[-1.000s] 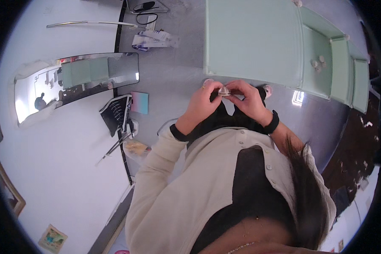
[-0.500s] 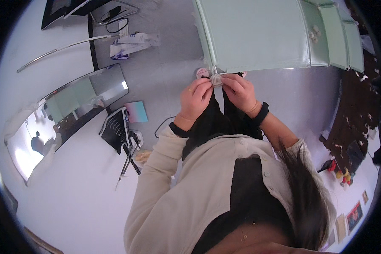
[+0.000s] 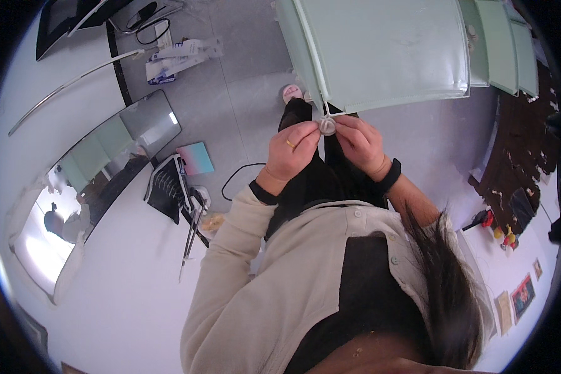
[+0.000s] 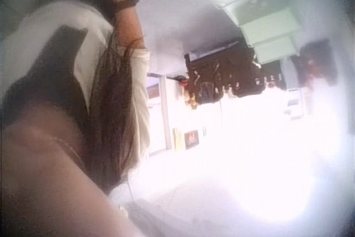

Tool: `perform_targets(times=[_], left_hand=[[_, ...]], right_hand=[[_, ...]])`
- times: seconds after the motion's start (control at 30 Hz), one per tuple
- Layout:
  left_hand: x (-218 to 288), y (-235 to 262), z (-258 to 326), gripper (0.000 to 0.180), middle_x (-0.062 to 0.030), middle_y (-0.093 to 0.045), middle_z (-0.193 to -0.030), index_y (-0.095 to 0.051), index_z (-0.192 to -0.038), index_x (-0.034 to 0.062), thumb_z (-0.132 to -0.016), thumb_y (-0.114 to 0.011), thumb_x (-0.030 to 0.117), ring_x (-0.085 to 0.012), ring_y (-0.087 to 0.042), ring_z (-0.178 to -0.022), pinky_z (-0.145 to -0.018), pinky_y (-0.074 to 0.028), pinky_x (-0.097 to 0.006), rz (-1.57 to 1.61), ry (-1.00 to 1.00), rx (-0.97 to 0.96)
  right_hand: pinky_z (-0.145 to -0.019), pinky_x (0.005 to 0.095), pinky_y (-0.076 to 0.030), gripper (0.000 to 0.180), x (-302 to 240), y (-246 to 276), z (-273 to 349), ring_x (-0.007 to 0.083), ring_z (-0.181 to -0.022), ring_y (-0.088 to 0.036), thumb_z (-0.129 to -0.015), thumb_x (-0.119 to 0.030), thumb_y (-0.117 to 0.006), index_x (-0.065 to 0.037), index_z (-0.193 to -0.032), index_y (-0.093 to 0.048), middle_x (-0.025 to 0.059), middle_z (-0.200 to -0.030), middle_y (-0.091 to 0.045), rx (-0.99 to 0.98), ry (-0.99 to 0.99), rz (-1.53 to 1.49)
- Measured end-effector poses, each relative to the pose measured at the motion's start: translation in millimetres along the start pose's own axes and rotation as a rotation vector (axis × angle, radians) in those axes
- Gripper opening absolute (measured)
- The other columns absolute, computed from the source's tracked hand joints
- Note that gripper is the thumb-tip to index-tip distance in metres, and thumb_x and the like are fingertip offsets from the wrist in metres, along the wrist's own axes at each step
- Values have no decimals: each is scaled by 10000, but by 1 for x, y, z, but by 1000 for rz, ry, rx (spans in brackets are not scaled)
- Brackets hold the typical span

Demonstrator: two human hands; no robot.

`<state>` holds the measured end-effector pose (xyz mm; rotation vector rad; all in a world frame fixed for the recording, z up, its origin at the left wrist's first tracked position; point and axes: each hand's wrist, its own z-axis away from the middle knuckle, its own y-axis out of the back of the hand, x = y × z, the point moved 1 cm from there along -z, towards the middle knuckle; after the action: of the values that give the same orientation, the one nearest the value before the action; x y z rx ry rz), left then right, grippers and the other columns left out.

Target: The person assembles a light-green modular shelving unit by connecting panels with white plastic connectors. They repeatedly pick up panels, align them, and insert connectors to join the pieces into a multi-tiered structure.

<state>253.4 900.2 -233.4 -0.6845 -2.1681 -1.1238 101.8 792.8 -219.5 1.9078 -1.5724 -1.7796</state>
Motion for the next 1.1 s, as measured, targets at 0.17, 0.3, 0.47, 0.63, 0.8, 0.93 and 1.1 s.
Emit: perform_targets(times=[0.17, 0.3, 0.47, 0.63, 0.8, 0.93, 1.1], left_hand=[[0, 7, -6, 170, -61, -644, -949, -651, -888, 20, -732, -717, 5, -229, -665, -807, -691, -573, -323, -10, -43, -35], [-1, 11, -9, 172, -64, -638, -952, -648, -897, 27, -738, -714, 19, -232, -658, -828, -705, -574, -332, 3, -73, -55], [0, 15, -10, 190, -65, -631, -958, -640, -906, 35, -732, -714, 17, -231, -649, -832, -708, -572, -333, 24, -88, -62], [2, 17, -15, 249, -48, -623, -963, -689, -970, 54, -723, -721, 41, -209, -640, -847, -713, -566, -321, -24, -46, -86], [3, 13, -22, 297, -25, -617, -992, -722, -1000, 79, -707, -747, 39, -203, -639, -865, -704, -562, -302, -29, -75, -62], [1, 8, -22, 274, -24, -619, -1004, -727, -982, 74, -712, -753, 37, -203, -642, -890, -696, -563, -292, -13, -97, -55], [1, 6, -18, 253, -37, -620, -1018, -732, -973, 55, -722, -749, 37, -208, -647, -920, -692, -571, -283, -22, -111, -80]], right_hand=[[-706, 331, -577, 332, -1, -1, 0, 269, -847, -687, -742, 58, -704, -41, -1050, -631, 104, -1014, -672, -9, -68, -49], [-675, 323, -570, 309, -3, 0, -1, 274, -831, -695, -736, 72, -734, -46, -1006, -643, 118, -1005, -691, -3, -83, -22], [-698, 332, -577, 315, -8, 2, -4, 284, -839, -693, -757, 60, -709, -33, -1045, -623, 129, -1028, -681, -22, -126, -75], [-695, 331, -576, 296, -8, 3, -6, 283, -838, -697, -758, 57, -717, -27, -1026, -624, 133, -994, -689, -37, -177, -84], [-687, 330, -573, 285, -6, 3, -4, 291, -820, -695, -750, 54, -722, -25, -1006, -627, 132, -968, -693, -43, -221, -77], [-673, 325, -568, 277, -2, 7, 1, 271, -807, -694, -766, 53, -713, -22, -1020, -631, 135, -960, -692, -80, -287, -129], [-737, 330, -568, 225, 6, 23, 6, 226, -847, -690, -893, -49, -652, 20, -1103, -611, 129, -975, -695, -37, -748, -552]])
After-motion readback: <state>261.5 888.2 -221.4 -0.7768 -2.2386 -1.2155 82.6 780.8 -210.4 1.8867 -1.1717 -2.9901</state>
